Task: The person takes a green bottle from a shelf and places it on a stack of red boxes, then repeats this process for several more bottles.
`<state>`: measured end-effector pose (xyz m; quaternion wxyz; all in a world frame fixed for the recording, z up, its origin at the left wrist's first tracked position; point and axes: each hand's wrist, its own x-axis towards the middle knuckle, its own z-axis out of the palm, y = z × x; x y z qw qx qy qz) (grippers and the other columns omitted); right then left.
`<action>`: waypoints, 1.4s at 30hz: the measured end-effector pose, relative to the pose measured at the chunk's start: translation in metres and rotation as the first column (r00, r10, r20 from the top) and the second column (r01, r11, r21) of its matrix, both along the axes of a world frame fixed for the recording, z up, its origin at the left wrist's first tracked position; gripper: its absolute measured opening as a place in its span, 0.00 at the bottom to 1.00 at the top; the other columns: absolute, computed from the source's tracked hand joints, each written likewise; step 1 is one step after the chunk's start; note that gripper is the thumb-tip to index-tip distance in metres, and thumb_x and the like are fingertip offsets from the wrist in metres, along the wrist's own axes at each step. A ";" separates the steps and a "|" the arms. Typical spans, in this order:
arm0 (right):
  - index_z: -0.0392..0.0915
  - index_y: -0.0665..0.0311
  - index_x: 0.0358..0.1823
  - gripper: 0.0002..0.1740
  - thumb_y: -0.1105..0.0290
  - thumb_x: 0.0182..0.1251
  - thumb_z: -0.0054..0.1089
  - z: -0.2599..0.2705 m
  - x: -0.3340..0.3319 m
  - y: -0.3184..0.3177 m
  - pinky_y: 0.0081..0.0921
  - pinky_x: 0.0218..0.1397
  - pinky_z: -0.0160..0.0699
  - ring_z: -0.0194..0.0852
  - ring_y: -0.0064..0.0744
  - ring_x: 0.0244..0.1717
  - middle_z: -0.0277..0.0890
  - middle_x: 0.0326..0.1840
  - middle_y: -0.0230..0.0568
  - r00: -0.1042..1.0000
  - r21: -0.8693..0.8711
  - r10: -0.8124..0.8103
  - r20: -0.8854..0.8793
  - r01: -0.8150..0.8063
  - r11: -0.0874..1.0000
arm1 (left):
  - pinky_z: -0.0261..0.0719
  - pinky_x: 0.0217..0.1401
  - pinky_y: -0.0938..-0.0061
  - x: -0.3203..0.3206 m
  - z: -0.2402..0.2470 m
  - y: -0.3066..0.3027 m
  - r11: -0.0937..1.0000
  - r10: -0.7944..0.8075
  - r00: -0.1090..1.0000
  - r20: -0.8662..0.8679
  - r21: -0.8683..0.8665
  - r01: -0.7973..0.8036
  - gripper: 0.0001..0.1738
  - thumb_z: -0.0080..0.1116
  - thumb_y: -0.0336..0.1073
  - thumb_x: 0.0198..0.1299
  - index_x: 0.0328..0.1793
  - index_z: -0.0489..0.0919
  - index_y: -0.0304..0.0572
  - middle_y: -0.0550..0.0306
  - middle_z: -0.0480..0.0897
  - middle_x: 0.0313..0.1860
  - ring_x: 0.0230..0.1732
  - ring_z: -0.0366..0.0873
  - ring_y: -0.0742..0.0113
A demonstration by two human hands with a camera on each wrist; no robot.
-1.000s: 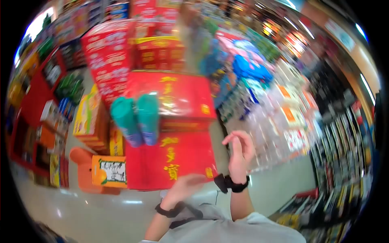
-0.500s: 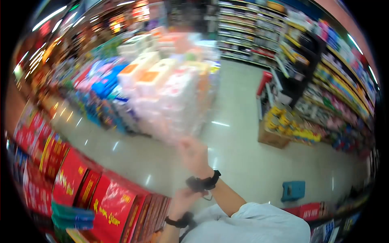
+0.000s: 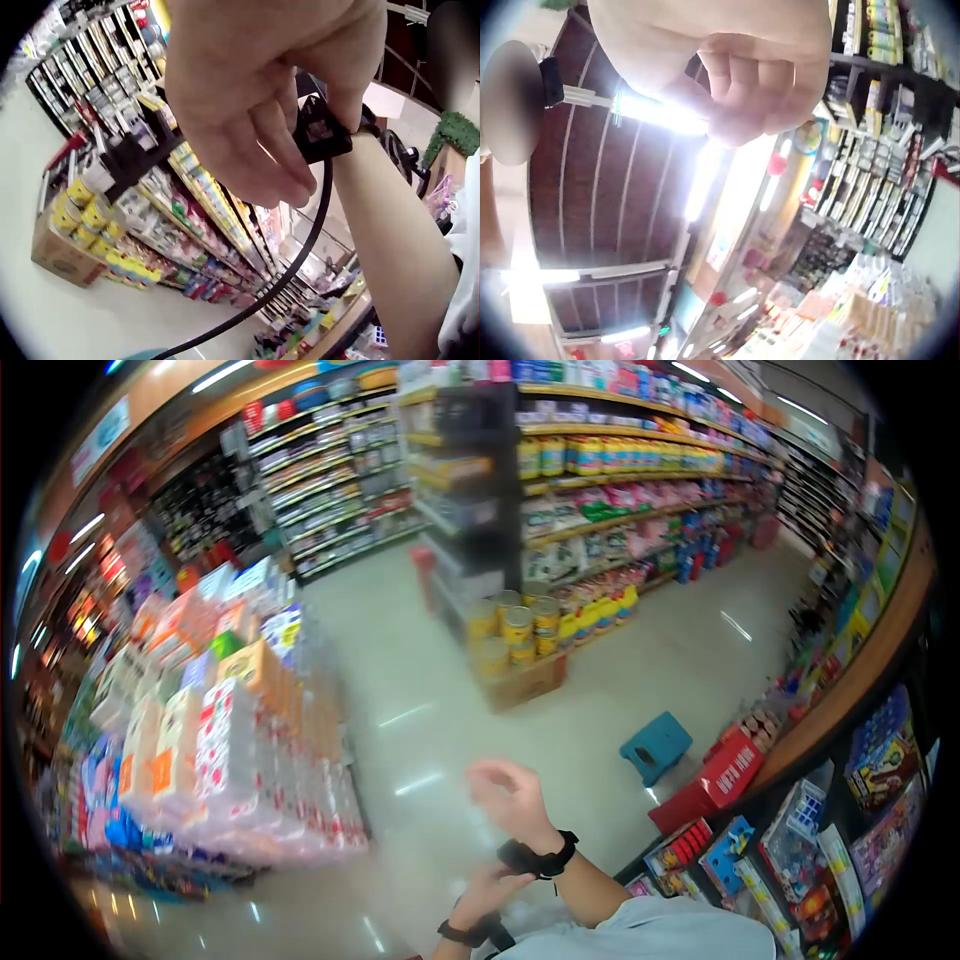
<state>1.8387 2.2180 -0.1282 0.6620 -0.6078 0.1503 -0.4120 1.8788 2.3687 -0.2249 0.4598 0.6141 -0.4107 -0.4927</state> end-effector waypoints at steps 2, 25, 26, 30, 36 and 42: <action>0.80 0.71 0.46 0.08 0.76 0.69 0.59 -0.005 -0.013 -0.033 0.23 0.42 0.78 0.78 0.22 0.33 0.81 0.36 0.34 0.997 -0.007 -0.080 0.006 0.080 0.997 | 0.80 0.47 0.72 0.001 -0.003 -0.034 0.992 -0.089 0.990 -0.109 0.074 0.097 0.20 0.69 0.44 0.61 0.50 0.85 0.34 0.53 0.88 0.38 0.39 0.83 0.71; 0.81 0.69 0.47 0.22 0.58 0.62 0.70 -0.039 0.015 -0.267 0.29 0.52 0.77 0.79 0.29 0.41 0.84 0.37 0.42 0.784 0.159 0.202 -0.586 -0.133 0.978 | 0.73 0.37 0.73 0.121 0.112 -0.452 0.899 0.025 0.736 -0.676 -0.307 -0.312 0.14 0.48 0.34 0.68 0.29 0.74 0.35 0.54 0.76 0.28 0.29 0.74 0.66; 0.81 0.69 0.47 0.22 0.57 0.62 0.70 -0.044 0.013 -0.278 0.29 0.50 0.77 0.79 0.31 0.38 0.84 0.35 0.41 0.819 0.132 0.170 -0.548 -0.117 0.984 | 0.73 0.36 0.74 0.117 0.112 -0.468 0.901 0.042 0.746 -0.665 -0.297 -0.315 0.14 0.48 0.34 0.68 0.29 0.74 0.35 0.55 0.75 0.27 0.29 0.73 0.67; 0.82 0.70 0.48 0.21 0.59 0.63 0.69 -0.077 -0.008 -0.329 0.27 0.46 0.77 0.80 0.30 0.35 0.85 0.37 0.44 0.909 0.111 0.099 -0.405 -0.059 0.992 | 0.74 0.31 0.75 0.091 0.103 -0.531 0.934 0.040 0.889 -0.457 -0.299 -0.196 0.13 0.48 0.33 0.68 0.30 0.73 0.33 0.57 0.75 0.25 0.24 0.73 0.68; 0.85 0.71 0.41 0.16 0.62 0.65 0.68 -0.095 -0.039 -0.441 0.29 0.47 0.78 0.82 0.32 0.36 0.86 0.36 0.45 0.941 0.009 -0.007 -0.339 0.010 1.000 | 0.69 0.32 0.79 0.044 0.108 -0.644 0.945 -0.089 0.982 -0.165 -0.324 0.031 0.13 0.52 0.31 0.69 0.31 0.76 0.32 0.61 0.77 0.24 0.26 0.72 0.75; 0.84 0.68 0.40 0.18 0.57 0.69 0.62 -0.059 -0.087 -0.555 0.33 0.41 0.78 0.81 0.38 0.33 0.84 0.32 0.48 0.948 -0.128 -0.102 -0.302 0.066 0.990 | 0.69 0.27 0.80 -0.006 0.128 -0.767 0.916 -0.164 0.986 0.021 -0.367 0.161 0.14 0.49 0.32 0.70 0.31 0.77 0.34 0.59 0.78 0.23 0.23 0.74 0.75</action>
